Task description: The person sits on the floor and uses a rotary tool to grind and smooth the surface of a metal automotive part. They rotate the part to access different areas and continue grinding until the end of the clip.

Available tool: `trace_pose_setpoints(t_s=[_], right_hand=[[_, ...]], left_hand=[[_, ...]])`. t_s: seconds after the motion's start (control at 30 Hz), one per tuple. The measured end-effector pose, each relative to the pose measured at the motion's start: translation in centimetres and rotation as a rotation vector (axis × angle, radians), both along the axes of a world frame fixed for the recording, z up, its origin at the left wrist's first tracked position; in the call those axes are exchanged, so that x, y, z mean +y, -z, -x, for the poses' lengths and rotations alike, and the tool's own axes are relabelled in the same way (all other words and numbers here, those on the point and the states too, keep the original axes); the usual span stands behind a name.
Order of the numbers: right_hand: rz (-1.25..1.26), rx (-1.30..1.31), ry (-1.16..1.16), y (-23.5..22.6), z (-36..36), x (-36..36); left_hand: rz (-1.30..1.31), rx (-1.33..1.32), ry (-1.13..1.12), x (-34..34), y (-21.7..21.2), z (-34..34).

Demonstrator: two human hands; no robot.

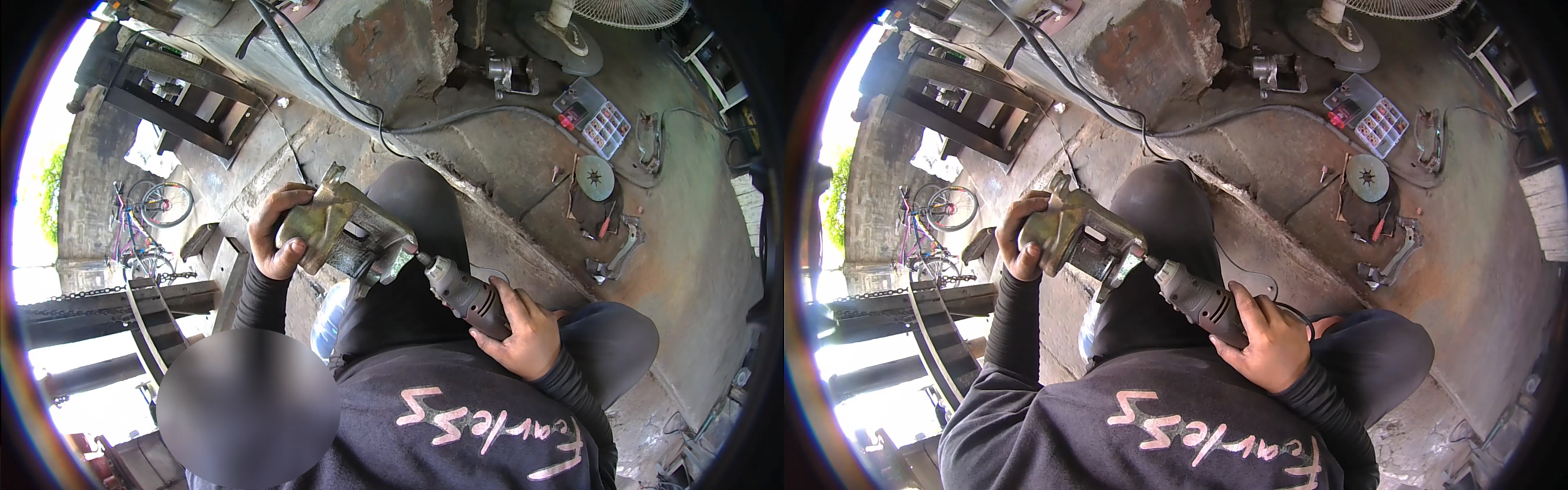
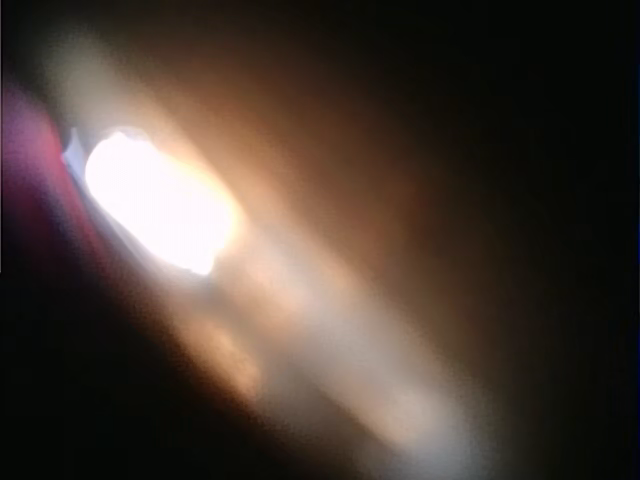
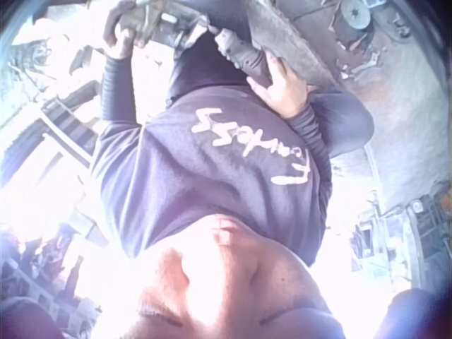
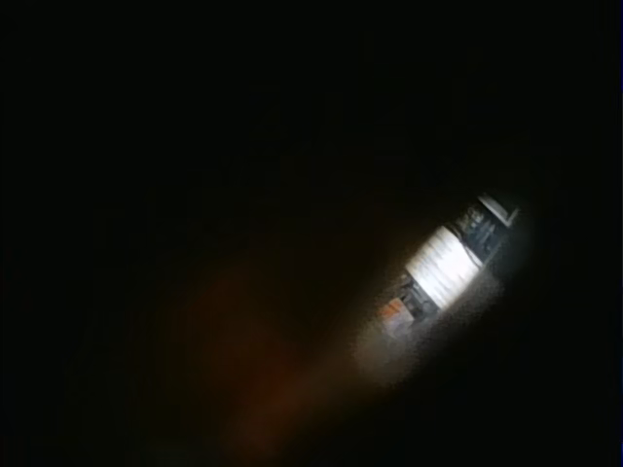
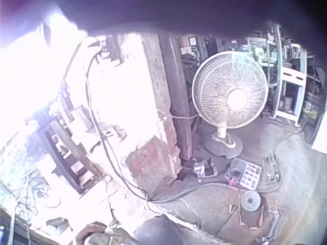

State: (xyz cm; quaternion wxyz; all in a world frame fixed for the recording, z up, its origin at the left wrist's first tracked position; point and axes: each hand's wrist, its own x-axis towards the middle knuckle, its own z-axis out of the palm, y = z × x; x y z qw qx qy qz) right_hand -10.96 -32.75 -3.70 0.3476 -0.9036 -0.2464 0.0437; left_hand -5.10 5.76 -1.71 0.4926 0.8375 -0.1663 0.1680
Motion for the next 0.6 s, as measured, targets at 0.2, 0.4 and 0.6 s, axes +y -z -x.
trace_pose_setpoints(t_s=[0.2,0.4,0.6], right_hand=[[-0.008,0.06,0.061,0.17,0.05,0.08],[0.009,0.022,0.052,-0.05,0.29,-0.2],[0.005,0.016,-0.001,-0.27,0.09,0.11]], left_hand=[[0.007,0.013,-0.005,0.2,-0.02,-0.04],[0.018,-0.005,-0.021,0.34,0.52,-0.03],[0.031,0.01,0.005,0.27,0.39,-0.22]])
